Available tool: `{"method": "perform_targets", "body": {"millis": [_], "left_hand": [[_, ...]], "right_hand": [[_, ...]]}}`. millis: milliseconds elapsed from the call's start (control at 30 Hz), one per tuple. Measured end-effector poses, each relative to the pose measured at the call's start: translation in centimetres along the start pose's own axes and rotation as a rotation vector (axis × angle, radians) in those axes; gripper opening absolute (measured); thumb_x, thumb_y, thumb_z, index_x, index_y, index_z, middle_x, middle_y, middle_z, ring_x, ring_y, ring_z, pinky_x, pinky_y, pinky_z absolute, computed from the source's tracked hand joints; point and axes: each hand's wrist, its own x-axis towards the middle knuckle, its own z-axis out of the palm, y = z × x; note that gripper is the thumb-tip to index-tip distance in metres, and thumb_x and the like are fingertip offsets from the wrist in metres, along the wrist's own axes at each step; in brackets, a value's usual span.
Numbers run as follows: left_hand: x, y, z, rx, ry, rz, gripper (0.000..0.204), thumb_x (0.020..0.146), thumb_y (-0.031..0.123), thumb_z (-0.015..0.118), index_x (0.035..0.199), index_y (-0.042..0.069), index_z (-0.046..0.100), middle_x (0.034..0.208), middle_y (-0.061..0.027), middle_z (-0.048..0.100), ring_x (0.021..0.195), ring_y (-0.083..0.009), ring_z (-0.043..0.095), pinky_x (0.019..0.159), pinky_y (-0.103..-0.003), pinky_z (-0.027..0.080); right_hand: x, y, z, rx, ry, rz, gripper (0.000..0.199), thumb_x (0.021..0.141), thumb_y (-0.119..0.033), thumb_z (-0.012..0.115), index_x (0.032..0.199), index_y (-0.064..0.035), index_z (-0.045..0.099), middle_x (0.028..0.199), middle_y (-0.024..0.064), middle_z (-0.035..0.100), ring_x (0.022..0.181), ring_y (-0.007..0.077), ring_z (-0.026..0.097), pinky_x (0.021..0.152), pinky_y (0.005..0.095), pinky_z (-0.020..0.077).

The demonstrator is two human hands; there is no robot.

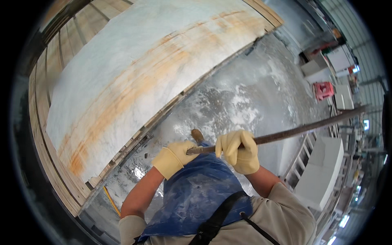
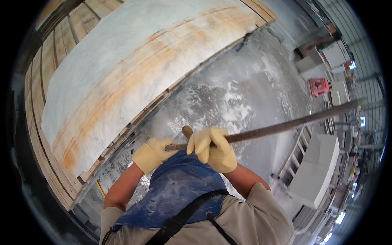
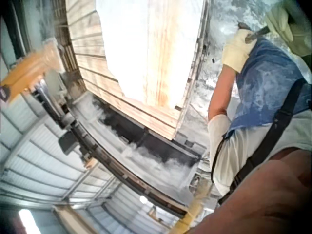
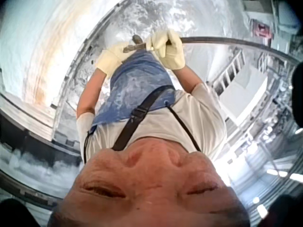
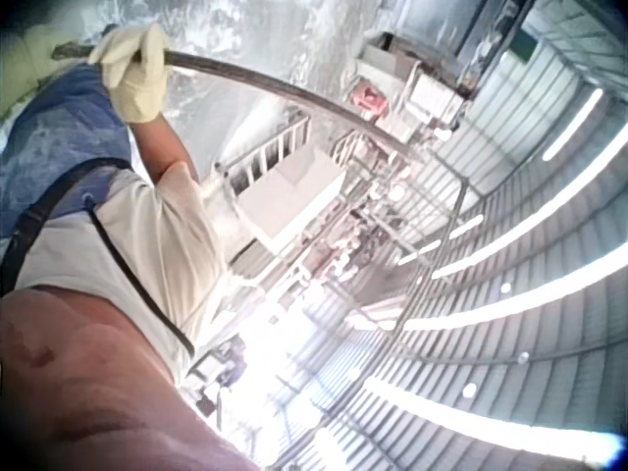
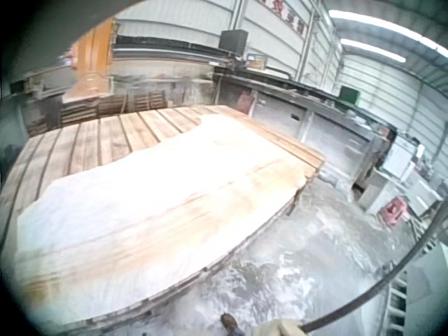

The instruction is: The person operates a remote control to maneuver a vacuum lifter holding a large stone slab. They guide the slab to a wooden rack and release it. Later, they use a metal pry bar to adjust the slab's position on the rack.

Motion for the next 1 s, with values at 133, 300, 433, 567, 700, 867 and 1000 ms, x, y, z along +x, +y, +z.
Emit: {"method": "perform_targets", "body": {"millis": [133,300,433,567,700,867,1000], "left_hand": [[-2.6,0.1,-0.8,0.002,0.18,0.249,0.058,0.094,0.035,0.083,0.144,0.01,0.066,0.111,-0.0166,0.076,0.098,-0.0332,0.074,0.088,-0.043,0.058],[-9.1,-7.3,1.1,-0.165,0.645,0.143,0.061,0.102,0.03,0.073,0.149,-0.005,0.058,0.133,-0.0264,0.071,0.125,-0.0397,0.068,0.108,-0.044,0.052],[-16.4,-18.1,4.9,-0.05,1.118,-0.277,0.054,0.113,0.03,0.06,0.15,-0.009,0.056,0.138,-0.0273,0.069,0.132,-0.0392,0.064,0.114,-0.045,0.047],[-24.8,-22.8,7.6,0.096,1.235,-0.727,0.058,0.114,0.038,0.055,0.152,-0.007,0.054,0.144,-0.0302,0.065,0.135,-0.0472,0.059,0.114,-0.049,0.046],[-31.0,-27.9,8.1,0.065,1.318,-0.928,0.061,0.115,0.042,0.052,0.154,-0.004,0.052,0.149,-0.031,0.061,0.137,-0.0475,0.057,0.116,-0.049,0.045],[-30.4,-29.5,3.8,0.122,1.421,-0.84,0.057,0.114,0.039,0.052,0.151,-0.005,0.055,0.14,-0.031,0.066,0.129,-0.0487,0.063,0.112,-0.049,0.048],[-29.3,-35.4,-1.6,0.25,1.461,-0.658,0.046,0.111,0.03,0.057,0.141,-0.005,0.062,0.13,-0.0285,0.071,0.119,-0.0469,0.068,0.103,-0.05,0.053]], "right_hand": [[-3.1,0.9,4.4,-0.063,0.222,-0.062,0.068,0.121,-0.032,0.029,0.069,-0.008,0.063,0.053,0.0023,0.052,0.055,0.0208,0.049,0.079,0.0387,0.0543],[-4.5,1.7,6.2,-0.131,0.11,-0.185,0.06,0.121,-0.033,0.032,0.079,-0.0094,0.069,0.055,0.0009,0.054,0.051,0.0186,0.046,0.078,0.0386,0.0539],[-5.3,4.1,6.6,-0.191,0.283,-0.264,0.056,0.121,-0.034,0.036,0.083,-0.01,0.069,0.058,-0.0004,0.057,0.05,0.0166,0.046,0.077,0.0385,0.0531],[-7.1,4.3,6.6,-0.255,0.127,-0.284,0.064,0.122,-0.039,0.028,0.081,-0.0089,0.067,0.052,-0.002,0.049,0.059,0.0152,0.05,0.075,0.0357,0.0502],[-8.6,6.0,9.2,-0.279,0.204,-0.298,0.069,0.122,-0.041,0.022,0.077,-0.0098,0.065,0.047,-0.0024,0.046,0.055,0.0142,0.044,0.069,0.0345,0.0458],[-6.0,6.5,9.5,-0.275,0.163,-0.386,0.07,0.122,-0.042,0.022,0.073,-0.0119,0.062,0.042,-0.0034,0.044,0.046,0.0119,0.028,0.059,0.0293,0.0368],[-5.7,7.4,12.5,-0.322,0.137,-0.463,0.07,0.122,-0.044,0.022,0.072,-0.0126,0.061,0.04,-0.0044,0.042,0.046,0.0112,0.026,0.056,0.027,0.0318]]}}
